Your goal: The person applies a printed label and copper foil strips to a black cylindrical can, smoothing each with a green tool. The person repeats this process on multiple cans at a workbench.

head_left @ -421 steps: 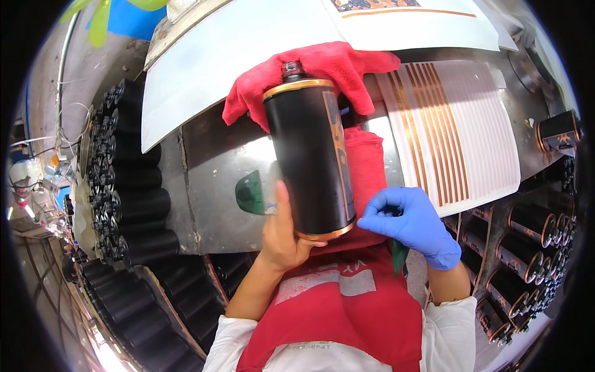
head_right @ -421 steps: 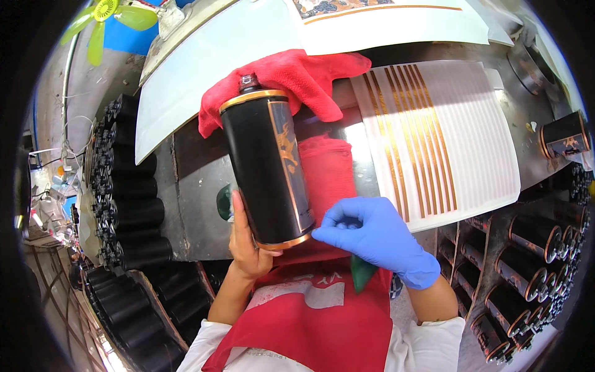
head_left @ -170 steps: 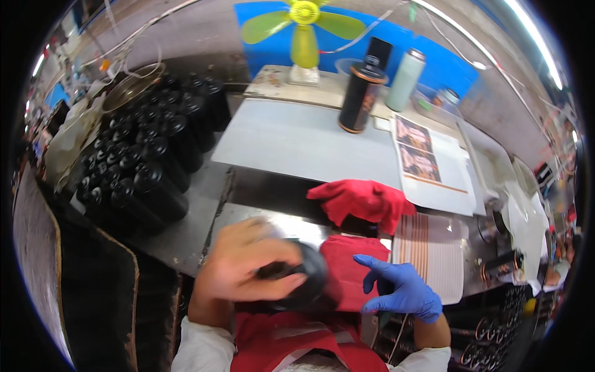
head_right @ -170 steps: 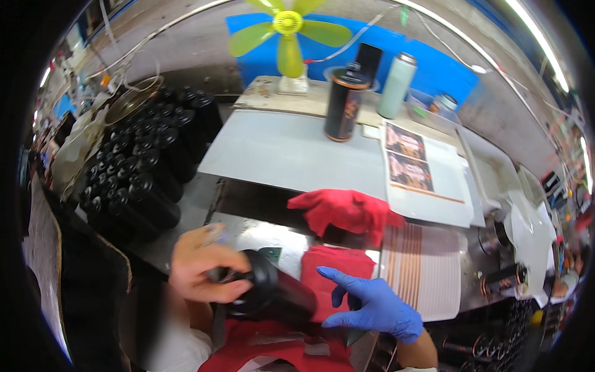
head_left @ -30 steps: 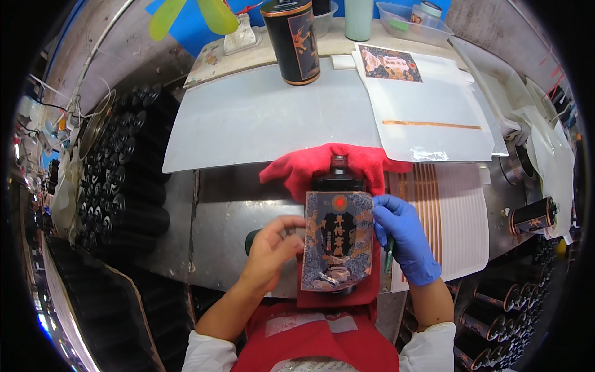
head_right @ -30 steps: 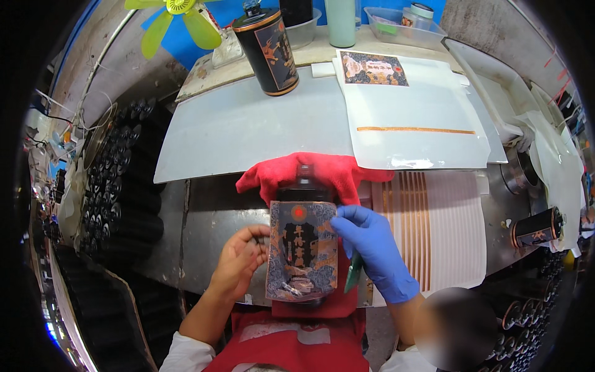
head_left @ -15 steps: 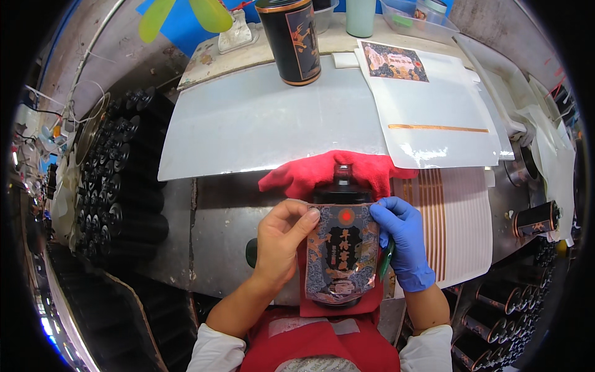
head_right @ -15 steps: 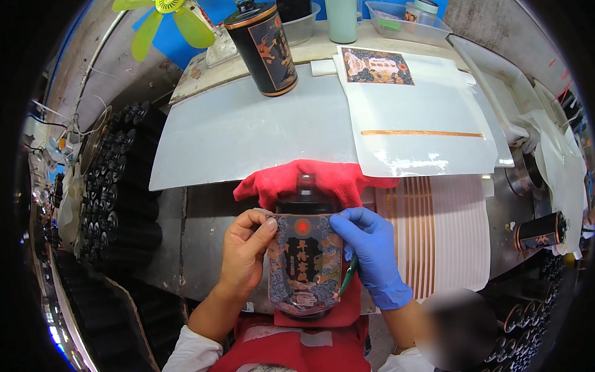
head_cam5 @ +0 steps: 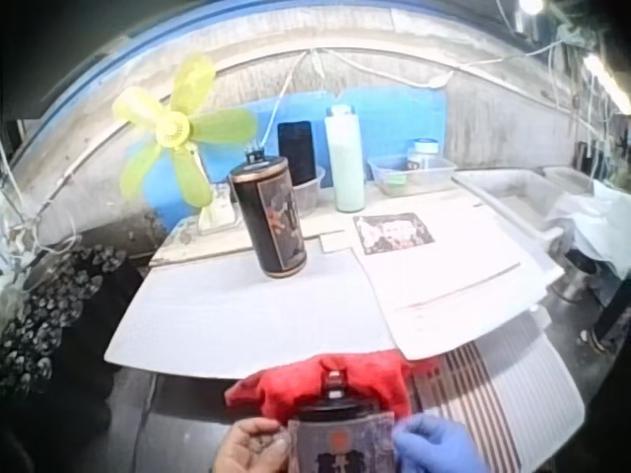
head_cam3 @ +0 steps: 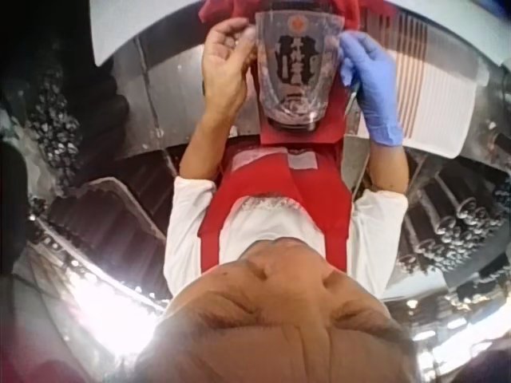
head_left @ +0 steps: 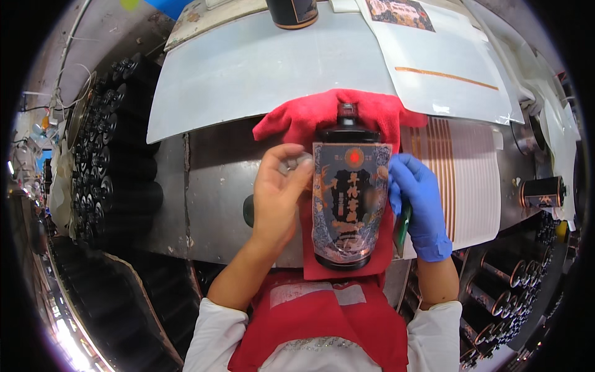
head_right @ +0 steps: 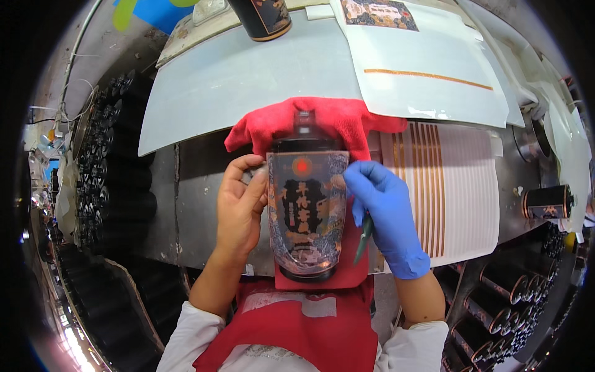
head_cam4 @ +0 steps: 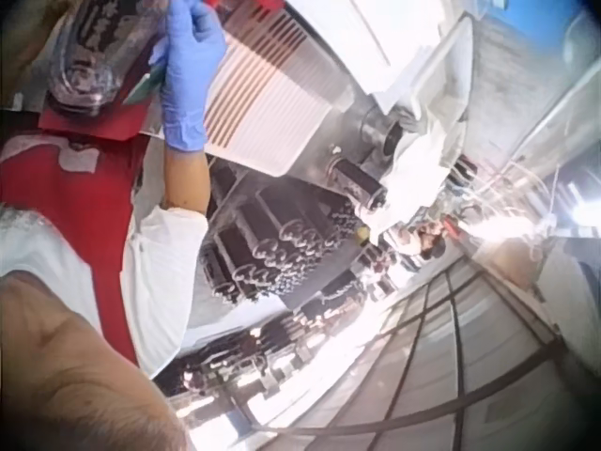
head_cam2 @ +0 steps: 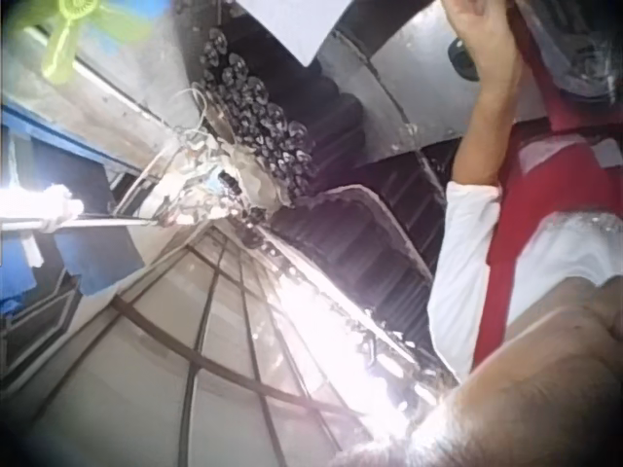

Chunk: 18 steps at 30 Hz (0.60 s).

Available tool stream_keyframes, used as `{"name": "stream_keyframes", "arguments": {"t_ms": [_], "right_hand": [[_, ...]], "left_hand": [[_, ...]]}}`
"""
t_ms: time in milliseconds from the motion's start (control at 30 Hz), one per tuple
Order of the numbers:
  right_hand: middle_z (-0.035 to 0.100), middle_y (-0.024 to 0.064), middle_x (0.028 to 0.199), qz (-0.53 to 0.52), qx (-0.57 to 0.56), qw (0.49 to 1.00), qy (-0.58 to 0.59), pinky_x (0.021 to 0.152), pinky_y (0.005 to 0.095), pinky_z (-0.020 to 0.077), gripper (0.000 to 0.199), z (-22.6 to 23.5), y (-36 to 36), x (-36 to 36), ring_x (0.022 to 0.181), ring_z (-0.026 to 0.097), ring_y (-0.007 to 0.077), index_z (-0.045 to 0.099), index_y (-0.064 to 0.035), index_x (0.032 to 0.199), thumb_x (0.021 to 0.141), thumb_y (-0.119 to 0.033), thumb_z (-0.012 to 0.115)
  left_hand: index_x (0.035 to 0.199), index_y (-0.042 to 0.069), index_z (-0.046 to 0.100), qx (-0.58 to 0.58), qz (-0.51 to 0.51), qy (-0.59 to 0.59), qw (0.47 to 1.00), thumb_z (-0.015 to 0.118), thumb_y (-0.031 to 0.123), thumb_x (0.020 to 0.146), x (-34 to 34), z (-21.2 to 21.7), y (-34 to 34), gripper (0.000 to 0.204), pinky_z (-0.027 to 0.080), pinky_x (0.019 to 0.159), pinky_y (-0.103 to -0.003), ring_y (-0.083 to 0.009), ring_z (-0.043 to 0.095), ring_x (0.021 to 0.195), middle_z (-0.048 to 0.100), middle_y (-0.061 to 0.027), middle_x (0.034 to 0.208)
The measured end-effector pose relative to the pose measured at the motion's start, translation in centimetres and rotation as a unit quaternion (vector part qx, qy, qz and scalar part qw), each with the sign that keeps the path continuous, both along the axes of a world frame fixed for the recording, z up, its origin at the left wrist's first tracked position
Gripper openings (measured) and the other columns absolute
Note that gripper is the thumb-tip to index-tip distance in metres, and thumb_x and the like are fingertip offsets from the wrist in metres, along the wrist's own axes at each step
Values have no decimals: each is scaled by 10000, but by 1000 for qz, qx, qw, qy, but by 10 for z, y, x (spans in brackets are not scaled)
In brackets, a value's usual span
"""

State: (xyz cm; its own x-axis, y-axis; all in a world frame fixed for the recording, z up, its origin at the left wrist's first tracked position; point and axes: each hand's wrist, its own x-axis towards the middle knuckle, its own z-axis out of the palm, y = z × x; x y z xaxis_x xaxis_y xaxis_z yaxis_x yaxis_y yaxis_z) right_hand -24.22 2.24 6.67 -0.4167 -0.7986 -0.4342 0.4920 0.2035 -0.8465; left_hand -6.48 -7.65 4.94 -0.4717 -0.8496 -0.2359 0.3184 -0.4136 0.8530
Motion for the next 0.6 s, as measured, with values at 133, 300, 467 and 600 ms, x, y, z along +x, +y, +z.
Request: {"name": "stream_keyframes", "arguments": {"t_ms": [133,300,467,600], "right_hand": [[592,22,675,127,71,989,2,431,173,382,115,-4,46,9,498,512,50,601,-12,851,771,-82,648],[598,11,651,154,123,980,14,436,169,378,154,-3,66,23,510,511,43,618,-24,797,766,-140,715],[588,8,653,158,111,981,34,428,169,363,144,-13,67,22,499,481,36,625,-23,808,782,-144,698],[587,2,772,119,105,985,61,443,157,360,231,-23,73,19,515,460,21,595,-2,998,815,-132,650]], "left_hand": [[1165,13,422,-154,-56,-42,986,509,-34,873,30,-7,35,308,440,790,-222,-82,493,927,510,-71,1059],[944,39,495,-29,-121,-65,990,646,40,827,46,0,57,191,411,703,-191,-59,489,776,523,-6,889],[860,49,518,-4,-145,-67,987,633,57,842,54,-5,56,117,408,706,-194,-59,490,739,524,13,807],[1010,34,529,-107,-47,-113,987,615,68,854,60,-13,57,181,427,764,-226,-93,498,856,510,-38,1014]]}}
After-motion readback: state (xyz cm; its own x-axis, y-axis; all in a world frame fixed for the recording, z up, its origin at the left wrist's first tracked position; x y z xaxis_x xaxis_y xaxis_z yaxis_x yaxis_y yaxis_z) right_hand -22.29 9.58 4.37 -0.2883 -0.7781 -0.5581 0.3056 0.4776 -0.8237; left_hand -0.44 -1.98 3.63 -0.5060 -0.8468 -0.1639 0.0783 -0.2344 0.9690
